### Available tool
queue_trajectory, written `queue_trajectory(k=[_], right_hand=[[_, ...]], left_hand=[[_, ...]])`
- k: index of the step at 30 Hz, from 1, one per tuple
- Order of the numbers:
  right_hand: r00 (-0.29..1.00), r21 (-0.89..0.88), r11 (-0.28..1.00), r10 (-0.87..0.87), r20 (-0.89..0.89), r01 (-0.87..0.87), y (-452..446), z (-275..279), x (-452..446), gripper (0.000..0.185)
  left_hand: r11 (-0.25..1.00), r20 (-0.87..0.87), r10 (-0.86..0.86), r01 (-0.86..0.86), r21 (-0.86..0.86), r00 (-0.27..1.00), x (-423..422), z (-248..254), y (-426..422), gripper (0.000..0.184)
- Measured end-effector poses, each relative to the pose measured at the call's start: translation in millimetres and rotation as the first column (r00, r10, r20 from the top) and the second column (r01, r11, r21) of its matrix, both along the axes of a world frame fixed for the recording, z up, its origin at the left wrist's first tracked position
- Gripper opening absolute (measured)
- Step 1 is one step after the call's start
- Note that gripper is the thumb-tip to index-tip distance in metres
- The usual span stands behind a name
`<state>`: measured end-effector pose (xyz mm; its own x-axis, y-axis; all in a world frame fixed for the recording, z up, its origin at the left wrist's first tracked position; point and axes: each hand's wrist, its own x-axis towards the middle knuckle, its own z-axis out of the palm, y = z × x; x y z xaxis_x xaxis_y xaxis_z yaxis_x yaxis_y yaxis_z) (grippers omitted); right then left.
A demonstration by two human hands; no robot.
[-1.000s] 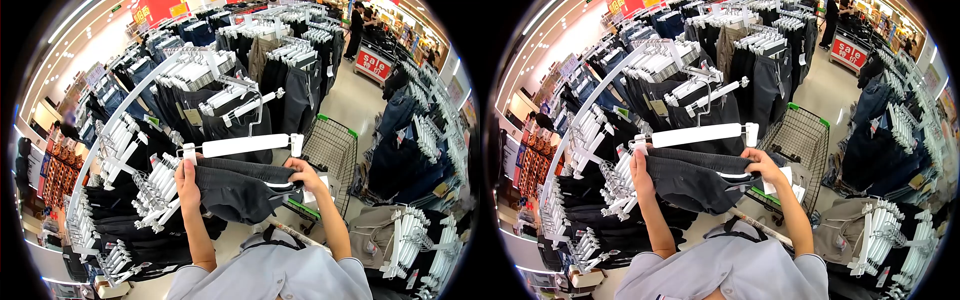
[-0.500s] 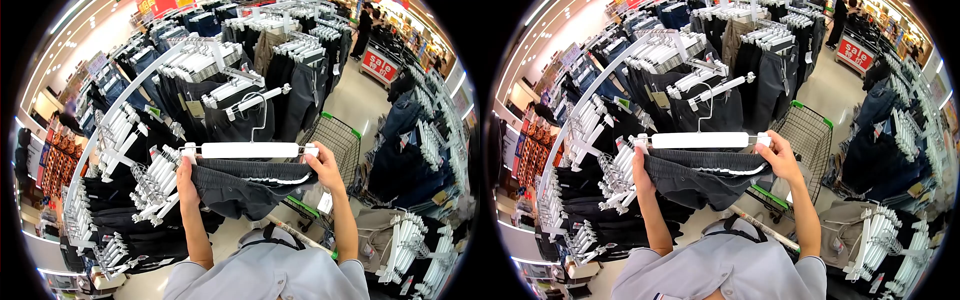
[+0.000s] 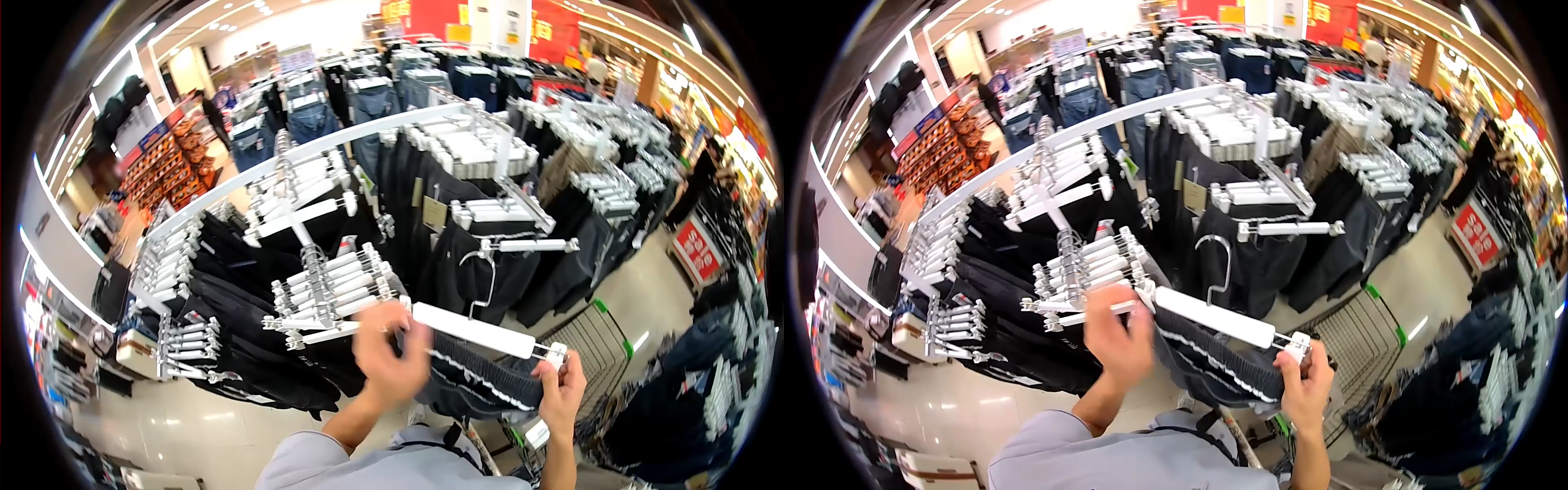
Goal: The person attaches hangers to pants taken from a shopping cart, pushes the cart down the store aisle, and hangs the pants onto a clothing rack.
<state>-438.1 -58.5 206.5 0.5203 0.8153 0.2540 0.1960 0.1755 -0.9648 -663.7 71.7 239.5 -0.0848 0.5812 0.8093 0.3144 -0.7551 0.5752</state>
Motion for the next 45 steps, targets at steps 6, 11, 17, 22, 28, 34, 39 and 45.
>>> queue_trajectory(k=[6, 11, 17, 22, 28, 34, 39, 45], right_hand=[[0.97, -0.021, 0.998, 0.064, 0.233, -0.06, 3.3, 1.2, -23.2, 0.017], [0.97, -0.04, 0.997, 0.075, 0.231, -0.067, -0.7, -6.8, -14.2, 0.025], [0.983, -0.205, 0.965, 0.177, 0.041, -0.165, -11.6, -7.6, 12.0, 0.023], [0.968, -0.358, 0.899, 0.238, -0.083, -0.252, -21.5, 11.2, 14.4, 0.025], [0.981, -0.364, 0.927, 0.149, 0.124, -0.094, -24.7, 8.1, 9.8, 0.019], [0.995, -0.289, 0.957, 0.034, 0.09, -0.007, -26.1, -6.2, 11.4, 0.019], [0.994, -0.246, 0.969, 0.002, -0.108, -0.029, -27.9, -0.3, 6.0, 0.018], [0.998, -0.23, 0.972, 0.031, -0.047, -0.041, -39.7, -1.3, 12.4, 0.016]], left_hand=[[0.629, -0.353, -0.773, 0.709, -0.319, 0.527, 49.1, 17.1, -4.2, 0.042], [0.356, -0.115, -0.93, 0.782, -0.513, 0.348, 55.0, 3.2, 9.2, 0.038], [0.135, 0.213, -0.926, 0.801, -0.584, 0.311, 64.0, -10.2, 14.5, 0.034], [0.068, 0.311, -0.902, 0.811, -0.581, 0.298, 68.2, -21.5, 17.5, 0.031], [0.186, 0.158, -0.938, 0.834, -0.519, 0.307, 79.9, -37.2, 12.4, 0.03], [0.295, 0.024, -0.939, 0.838, -0.459, 0.344, 81.3, -38.0, 7.8, 0.028], [0.366, 0.012, -0.914, 0.838, -0.405, 0.405, 81.2, -31.1, 4.2, 0.029], [0.368, -0.04, -0.924, 0.854, -0.367, 0.381, 82.3, -31.0, 4.3, 0.029]])
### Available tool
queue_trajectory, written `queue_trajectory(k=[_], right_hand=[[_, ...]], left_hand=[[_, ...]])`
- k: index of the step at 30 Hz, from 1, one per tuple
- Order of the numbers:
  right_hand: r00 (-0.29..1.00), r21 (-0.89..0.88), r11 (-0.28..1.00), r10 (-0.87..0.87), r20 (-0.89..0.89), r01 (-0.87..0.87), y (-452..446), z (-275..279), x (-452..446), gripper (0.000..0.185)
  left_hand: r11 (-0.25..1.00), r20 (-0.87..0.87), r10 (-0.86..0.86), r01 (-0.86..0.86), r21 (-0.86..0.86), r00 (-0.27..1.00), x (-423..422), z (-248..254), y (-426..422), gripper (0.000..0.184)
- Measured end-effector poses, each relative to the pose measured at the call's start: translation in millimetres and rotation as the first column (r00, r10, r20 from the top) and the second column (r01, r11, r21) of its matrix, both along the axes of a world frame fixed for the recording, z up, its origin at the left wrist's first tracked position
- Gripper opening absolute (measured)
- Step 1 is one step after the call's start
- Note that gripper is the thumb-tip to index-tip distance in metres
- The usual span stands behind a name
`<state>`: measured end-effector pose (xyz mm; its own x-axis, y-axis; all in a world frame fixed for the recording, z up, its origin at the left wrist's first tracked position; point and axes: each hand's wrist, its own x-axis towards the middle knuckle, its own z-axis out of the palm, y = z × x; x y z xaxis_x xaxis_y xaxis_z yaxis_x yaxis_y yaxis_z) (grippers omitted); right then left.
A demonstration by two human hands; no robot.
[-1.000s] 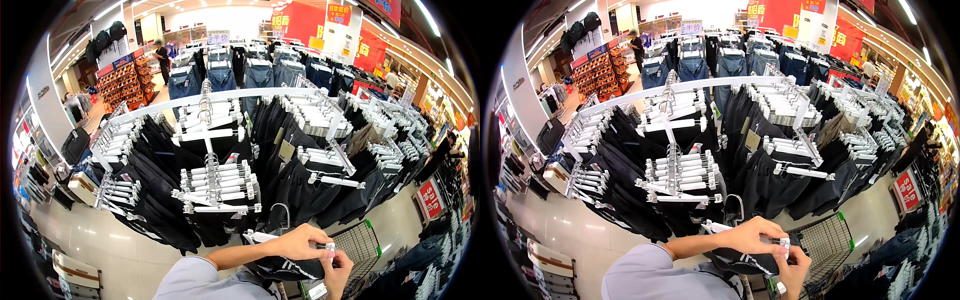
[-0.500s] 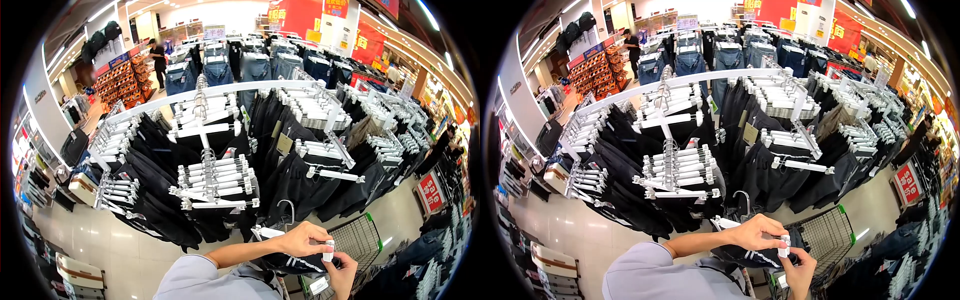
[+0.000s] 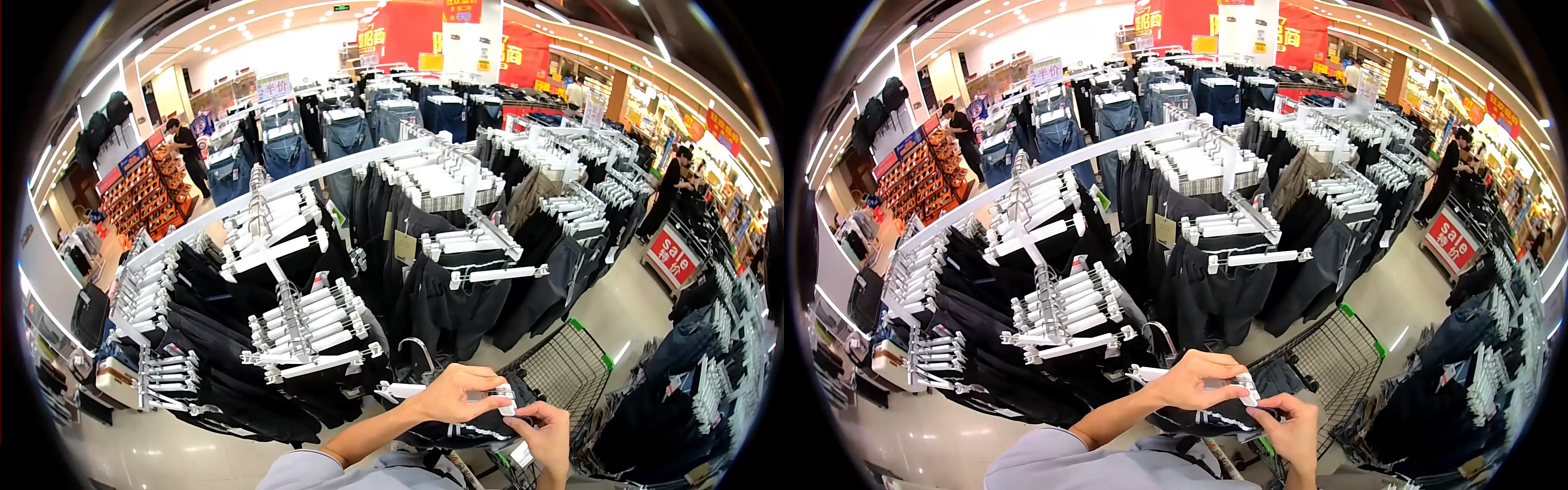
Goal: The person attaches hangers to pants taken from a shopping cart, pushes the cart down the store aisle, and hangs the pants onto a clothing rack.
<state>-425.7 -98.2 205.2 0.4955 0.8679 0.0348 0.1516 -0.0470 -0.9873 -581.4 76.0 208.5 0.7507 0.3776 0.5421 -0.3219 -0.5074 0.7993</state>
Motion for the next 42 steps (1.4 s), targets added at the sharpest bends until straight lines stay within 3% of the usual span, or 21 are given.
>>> queue_trajectory(k=[3, 6, 9, 11, 19, 23, 25, 27, 28, 33, 35, 37, 39, 40, 42], right_hand=[[1.0, -0.05, 0.999, -0.012, -0.003, 0.012, -5.7, 7.9, 9.1, 0.015], [0.983, -0.014, 1.0, 0.021, 0.185, -0.019, -5.7, 14.5, 10.7, 0.012], [0.987, -0.002, 1.0, 0.024, 0.162, -0.024, -3.0, 12.5, 13.0, 0.012], [0.996, 0.039, 0.996, 0.081, 0.046, -0.083, -1.4, 18.9, 15.5, 0.012], [0.979, 0.032, 0.995, 0.087, 0.185, -0.095, 1.5, 29.9, 6.1, 0.012], [0.986, 0.02, 0.991, 0.129, 0.105, -0.131, 2.3, 27.4, 3.2, 0.008], [0.969, -0.009, 0.986, 0.168, 0.18, -0.169, 3.6, 27.8, 2.4, 0.016], [0.999, 0.008, 0.999, 0.046, -0.022, -0.046, 9.0, 37.7, -7.4, 0.029], [0.995, -0.11, 0.991, 0.088, 0.053, -0.082, 6.2, 44.6, -4.4, 0.038], [0.92, -0.246, 0.934, 0.315, 0.233, -0.258, 16.3, 43.8, 6.4, 0.035], [0.938, -0.263, 0.935, 0.29, 0.188, -0.237, 21.7, 47.7, 5.4, 0.033], [0.969, -0.139, 0.963, 0.242, 0.053, -0.232, 26.6, 39.4, 10.7, 0.026], [0.965, -0.191, 0.967, 0.203, 0.165, -0.17, 26.7, 42.6, 19.2, 0.024], [0.991, -0.096, 0.989, 0.116, 0.062, -0.11, 28.8, 43.8, 16.1, 0.027], [0.973, -0.183, 0.98, 0.121, 0.196, -0.085, 28.0, 47.9, 22.4, 0.029]], left_hand=[[0.998, -0.017, -0.053, 0.054, 0.032, 0.998, 0.5, -6.1, 1.3, 0.03], [0.996, -0.046, -0.085, 0.086, 0.023, 0.995, -1.4, -1.1, 0.6, 0.029], [0.994, -0.102, -0.085, 0.091, 0.054, 0.991, -2.2, 10.7, 5.0, 0.028], [0.993, -0.082, -0.094, 0.099, 0.059, 0.992, 0.7, 7.8, 3.9, 0.028], [0.994, -0.017, -0.073, 0.074, 0.075, 0.997, 0.8, 8.4, 2.3, 0.029], [0.993, -0.106, -0.121, 0.122, 0.0, 0.987, -1.2, 4.4, 6.1, 0.027], [0.994, -0.134, -0.111, 0.112, -0.002, 0.985, 0.1, 0.7, 6.3, 0.027], [0.994, -0.157, -0.103, 0.105, 0.003, 0.982, 0.2, 6.1, 2.3, 0.028], [0.996, -0.182, -0.091, 0.094, 0.011, 0.979, 0.1, 10.1, 0.2, 0.028], [0.999, -0.304, -0.043, 0.037, -0.025, 0.952, 3.4, 20.2, -4.2, 0.028], [0.979, -0.356, -0.062, -0.012, -0.201, 0.932, 6.1, 19.9, -3.4, 0.03], [0.973, -0.422, -0.039, -0.061, -0.221, 0.906, 6.9, 27.9, 3.9, 0.043], [0.995, -0.234, 0.067, -0.05, 0.081, 0.97, 10.0, 26.2, 13.6, 0.04], [0.99, -0.295, 0.03, 0.013, 0.142, 0.955, 9.2, 31.0, 18.0, 0.039], [0.968, -0.401, -0.049, 0.143, 0.208, 0.915, 10.4, 31.5, 25.4, 0.034]])
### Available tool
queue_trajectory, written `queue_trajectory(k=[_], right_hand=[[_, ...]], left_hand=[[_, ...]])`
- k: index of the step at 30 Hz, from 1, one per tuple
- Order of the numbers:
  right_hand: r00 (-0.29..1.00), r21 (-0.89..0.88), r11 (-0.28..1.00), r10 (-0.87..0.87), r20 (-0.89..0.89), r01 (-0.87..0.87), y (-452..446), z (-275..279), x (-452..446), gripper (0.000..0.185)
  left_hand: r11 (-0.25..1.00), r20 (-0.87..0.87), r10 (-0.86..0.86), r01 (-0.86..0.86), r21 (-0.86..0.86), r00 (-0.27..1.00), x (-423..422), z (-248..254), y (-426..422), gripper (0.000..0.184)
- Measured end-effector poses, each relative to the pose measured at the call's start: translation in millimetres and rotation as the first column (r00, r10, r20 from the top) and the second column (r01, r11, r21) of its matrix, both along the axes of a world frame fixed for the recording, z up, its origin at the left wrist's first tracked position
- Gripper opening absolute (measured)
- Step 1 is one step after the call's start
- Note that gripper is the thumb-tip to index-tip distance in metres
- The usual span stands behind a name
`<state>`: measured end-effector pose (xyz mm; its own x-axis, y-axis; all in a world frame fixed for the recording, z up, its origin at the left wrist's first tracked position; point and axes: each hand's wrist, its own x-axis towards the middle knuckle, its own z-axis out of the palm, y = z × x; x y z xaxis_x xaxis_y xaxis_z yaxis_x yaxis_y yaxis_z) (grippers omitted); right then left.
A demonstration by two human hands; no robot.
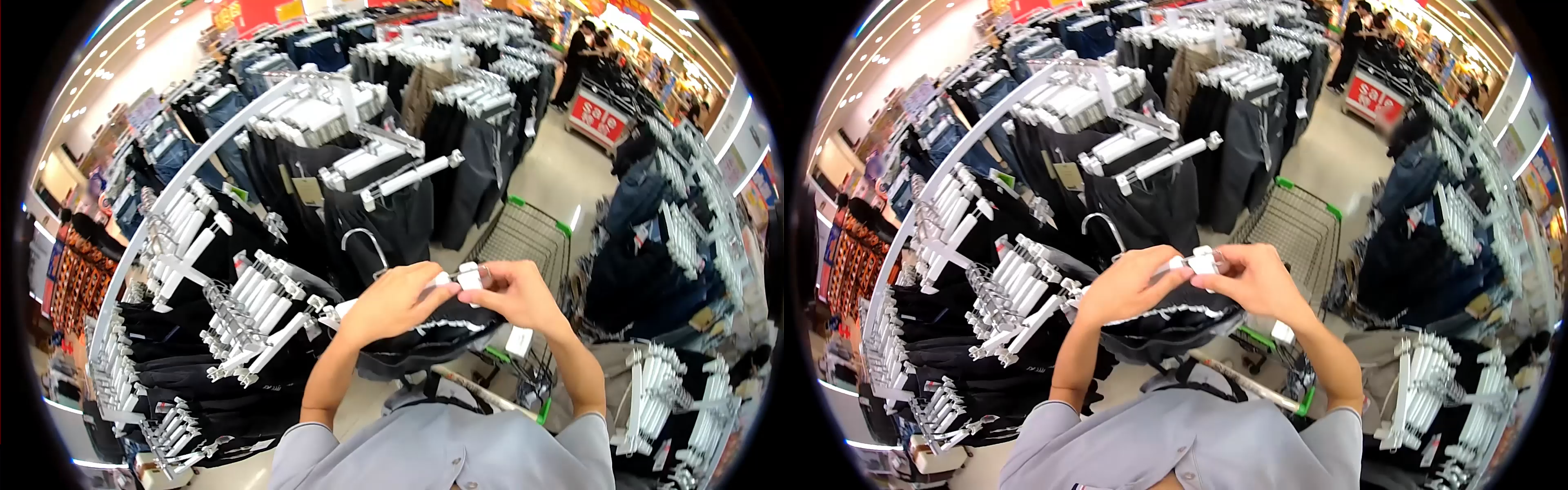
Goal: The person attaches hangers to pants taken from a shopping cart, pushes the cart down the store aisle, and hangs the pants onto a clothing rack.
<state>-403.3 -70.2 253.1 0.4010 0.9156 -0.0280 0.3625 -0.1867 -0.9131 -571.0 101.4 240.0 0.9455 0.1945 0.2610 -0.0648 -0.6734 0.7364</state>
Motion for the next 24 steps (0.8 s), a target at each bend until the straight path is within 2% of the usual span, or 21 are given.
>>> queue_trajectory(k=[1, 2, 4, 7, 10, 12, 13, 15, 16, 17, 19, 20, 21, 23, 24], right_hand=[[1.0, -0.01, 1.0, -0.002, 0.027, 0.003, 0.2, 6.5, -4.1, 0.03], [1.0, -0.018, 1.0, -0.011, 0.021, 0.011, -1.8, 1.4, -2.0, 0.03], [0.999, 0.092, 0.996, 0.008, -0.051, -0.004, -0.6, -10.6, 3.5, 0.031], [0.999, 0.061, 0.998, 0.019, -0.029, -0.017, -3.0, -10.0, 8.4, 0.034], [0.992, 0.065, 0.992, 0.109, -0.071, -0.104, -4.6, -9.1, 19.0, 0.033], [0.972, 0.08, 0.976, 0.21, -0.107, -0.202, -3.9, -8.4, 26.4, 0.032], [0.97, 0.079, 0.974, 0.219, -0.105, -0.211, -3.3, -4.7, 26.1, 0.032], [0.977, 0.107, 0.976, 0.196, -0.077, -0.188, -3.2, 11.1, 21.7, 0.032], [0.969, 0.098, 0.964, 0.247, 0.027, -0.249, -1.9, 15.4, 23.7, 0.033], [0.966, 0.097, 0.961, 0.259, 0.025, -0.26, 1.3, 24.7, 24.0, 0.033], [0.835, -0.103, 0.897, 0.439, 0.332, -0.43, 9.7, 43.0, 25.0, 0.028], [0.824, -0.121, 0.89, 0.454, 0.338, -0.44, 13.7, 41.1, 26.9, 0.023], [0.821, -0.119, 0.886, 0.461, 0.338, -0.449, 16.2, 45.7, 26.9, 0.023], [0.841, -0.057, 0.925, 0.367, 0.397, -0.376, 20.6, 62.8, 27.4, 0.019], [0.832, 0.034, 0.92, 0.338, 0.44, -0.391, 24.3, 67.9, 31.6, 0.019]], left_hand=[[0.999, -0.113, 0.032, -0.031, 0.017, 0.993, 0.5, 5.5, -2.8, 0.035], [1.0, -0.112, 0.016, -0.014, 0.018, 0.994, 2.2, 4.7, -1.5, 0.036], [1.0, -0.111, 0.002, 0.0, 0.02, 0.994, 5.5, 3.4, 3.3, 0.037], [1.0, -0.145, -0.001, 0.004, 0.022, 0.989, 8.4, -2.7, 2.6, 0.032], [0.997, -0.12, 0.01, -0.001, 0.076, 0.993, 9.6, -1.3, -3.2, 0.033], [0.987, -0.122, 0.025, -0.005, 0.159, 0.992, 10.0, 2.7, -7.9, 0.035], [0.987, -0.12, 0.034, -0.015, 0.158, 0.992, 10.2, 6.3, -10.7, 0.035], [0.95, -0.085, 0.085, -0.055, 0.308, 0.993, 9.6, 14.0, -17.6, 0.036], [0.944, -0.131, 0.069, -0.022, 0.33, 0.989, 10.0, 16.3, -19.0, 0.036], [0.944, -0.132, 0.081, -0.033, 0.329, 0.988, 10.3, 19.3, -22.9, 0.036], [0.843, -0.034, 0.09, -0.058, 0.535, 0.995, 10.3, 27.9, -30.6, 0.035], [0.835, -0.041, 0.08, -0.045, 0.549, 0.996, 11.8, 34.6, -28.7, 0.036], [0.825, -0.037, 0.105, -0.067, 0.561, 0.994, 11.8, 44.6, -27.9, 0.034], [0.86, 0.018, 0.125, -0.117, 0.497, 0.992, 12.7, 63.6, -22.5, 0.03], [0.848, 0.226, 0.045, -0.156, 0.506, 0.973, 14.8, 66.8, -18.5, 0.026]])
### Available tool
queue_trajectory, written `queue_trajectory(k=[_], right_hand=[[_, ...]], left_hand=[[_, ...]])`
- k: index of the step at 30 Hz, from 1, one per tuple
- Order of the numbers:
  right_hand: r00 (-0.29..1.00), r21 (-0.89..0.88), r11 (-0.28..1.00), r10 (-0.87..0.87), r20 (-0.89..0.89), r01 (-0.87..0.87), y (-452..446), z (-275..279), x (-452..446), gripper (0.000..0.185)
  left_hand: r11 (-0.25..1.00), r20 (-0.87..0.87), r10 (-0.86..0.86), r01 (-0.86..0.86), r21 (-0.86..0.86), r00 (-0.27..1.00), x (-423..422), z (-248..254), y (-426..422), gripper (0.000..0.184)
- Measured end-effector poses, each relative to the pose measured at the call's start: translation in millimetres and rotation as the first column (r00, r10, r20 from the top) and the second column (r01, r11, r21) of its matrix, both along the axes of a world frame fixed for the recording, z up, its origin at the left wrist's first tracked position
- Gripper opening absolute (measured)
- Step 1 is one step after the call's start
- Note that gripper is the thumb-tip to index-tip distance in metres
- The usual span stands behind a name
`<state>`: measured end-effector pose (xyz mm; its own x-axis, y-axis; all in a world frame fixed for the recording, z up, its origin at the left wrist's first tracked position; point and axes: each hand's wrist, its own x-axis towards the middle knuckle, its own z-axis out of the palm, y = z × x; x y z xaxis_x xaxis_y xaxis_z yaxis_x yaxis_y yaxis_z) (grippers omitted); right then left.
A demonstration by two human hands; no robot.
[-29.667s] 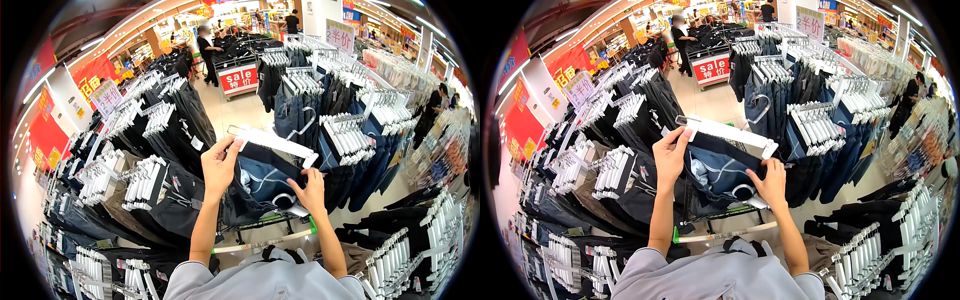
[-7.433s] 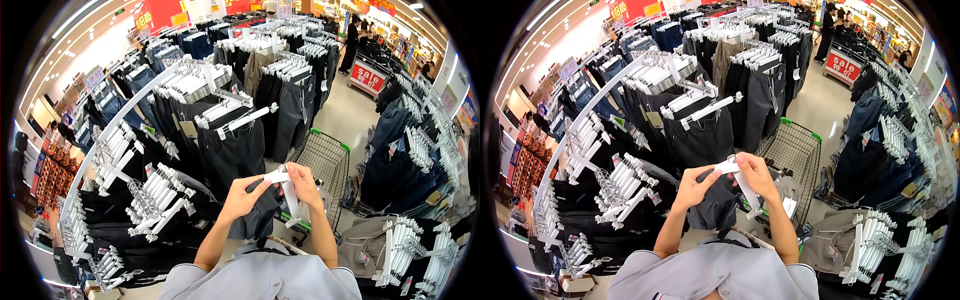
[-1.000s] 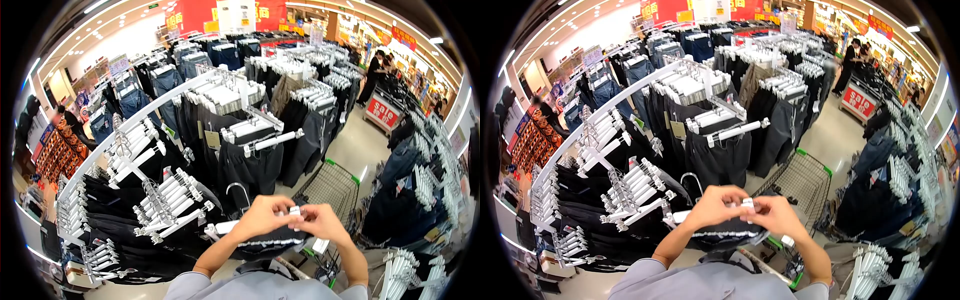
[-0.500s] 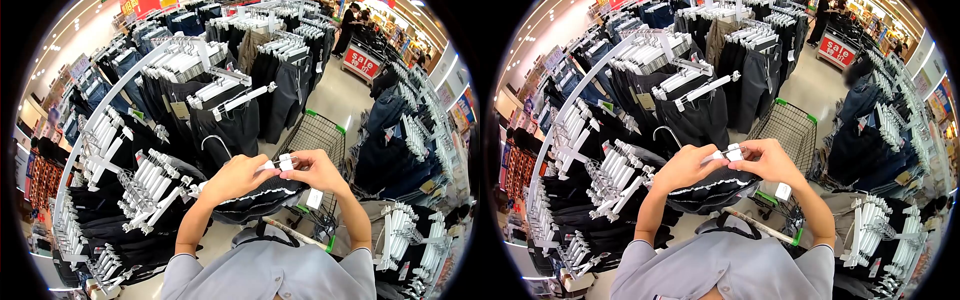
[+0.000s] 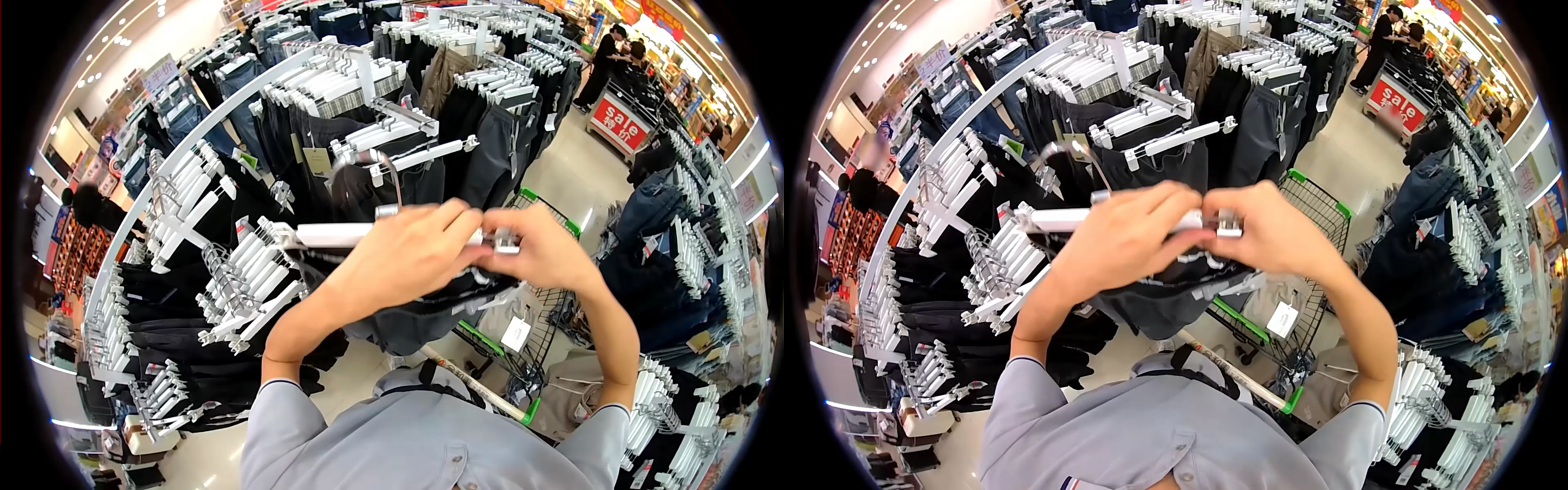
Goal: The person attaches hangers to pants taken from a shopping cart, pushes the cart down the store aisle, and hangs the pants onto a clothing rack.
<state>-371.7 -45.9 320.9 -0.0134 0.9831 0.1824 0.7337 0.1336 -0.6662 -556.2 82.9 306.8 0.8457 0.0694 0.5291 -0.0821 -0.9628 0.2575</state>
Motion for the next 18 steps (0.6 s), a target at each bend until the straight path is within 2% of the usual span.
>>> queue_trajectory(k=[1, 3, 5, 6, 7, 8, 9, 10, 11, 13, 14, 15, 16, 17, 18], right_hand=[[0.999, 0.075, 0.997, -0.015, -0.044, 0.018, 3.7, 3.4, 1.7, 0.02], [0.997, 0.106, 0.992, -0.062, -0.038, 0.065, 10.1, 18.9, 10.6, 0.019], [0.999, 0.21, 0.977, -0.039, -0.009, 0.04, 16.0, 38.5, 21.5, 0.019], [0.996, 0.15, 0.986, -0.081, 0.026, 0.077, 15.4, 54.7, 25.8, 0.02], [0.989, 0.201, 0.977, -0.09, 0.119, 0.064, 15.6, 65.5, 35.7, 0.02], [0.988, 0.272, 0.961, -0.084, 0.127, 0.047, 17.8, 70.5, 48.2, 0.021], [0.988, 0.34, 0.94, -0.078, 0.135, 0.028, 20.2, 75.2, 60.5, 0.022], [0.982, 0.355, 0.934, -0.105, 0.158, 0.043, 19.9, 85.5, 68.9, 0.025], [0.975, 0.372, 0.926, -0.133, 0.18, 0.058, 19.0, 97.5, 76.8, 0.028], [0.925, 0.544, 0.831, -0.29, 0.243, 0.118, 19.4, 110.2, 87.6, 0.03], [0.938, 0.534, 0.84, -0.256, 0.232, 0.097, 15.6, 128.2, 79.7, 0.028], [0.95, 0.527, 0.846, -0.223, 0.221, 0.076, 11.9, 142.8, 74.0, 0.027], [0.916, 0.601, 0.792, -0.316, 0.247, 0.111, 17.6, 145.7, 78.9, 0.023], [0.971, 0.525, 0.838, -0.224, 0.08, 0.15, 20.2, 151.6, 81.5, 0.025], [0.954, 0.576, 0.807, -0.261, 0.147, 0.132, 21.6, 155.8, 84.7, 0.026]], left_hand=[[0.979, 0.247, -0.056, 0.005, 0.203, 0.967, 3.8, 9.1, 3.4, 0.031], [0.94, 0.359, -0.223, 0.102, 0.326, 0.906, 0.9, 27.2, 5.2, 0.036], [0.952, 0.446, -0.266, 0.159, 0.263, 0.855, -14.8, 37.8, -1.5, 0.039], [0.958, 0.496, -0.197, 0.06, 0.279, 0.846, -25.3, 44.6, -4.8, 0.043], [0.958, 0.542, -0.112, -0.054, 0.281, 0.833, -34.9, 49.4, -5.6, 0.041], [0.931, 0.603, -0.028, -0.198, 0.306, 0.797, -41.1, 50.9, 3.5, 0.043], [0.95, 0.71, 0.135, -0.294, 0.106, 0.692, -39.2, 46.0, 5.2, 0.051], [0.879, 0.722, 0.139, -0.42, 0.226, 0.678, -44.9, 56.5, 25.2, 0.063], [0.828, 0.78, 0.221, -0.535, 0.167, 0.585, -41.7, 60.6, 40.9, 0.067], [0.743, 0.715, 0.438, -0.667, 0.053, 0.545, -39.8, 68.4, 71.5, 0.081], [0.821, 0.632, 0.498, -0.557, -0.124, 0.594, -35.7, 70.4, 86.7, 0.079], [0.885, 0.579, 0.451, -0.254, -0.391, 0.68, -30.6, 72.7, 98.6, 0.072], [0.874, 0.569, 0.454, -0.22, -0.433, 0.685, -27.4, 81.3, 105.5, 0.064], [0.86, 0.556, 0.457, -0.185, -0.476, 0.694, -25.5, 90.9, 111.9, 0.057], [0.88, 0.546, 0.432, -0.205, -0.428, 0.718, -29.1, 100.6, 128.7, 0.059]])
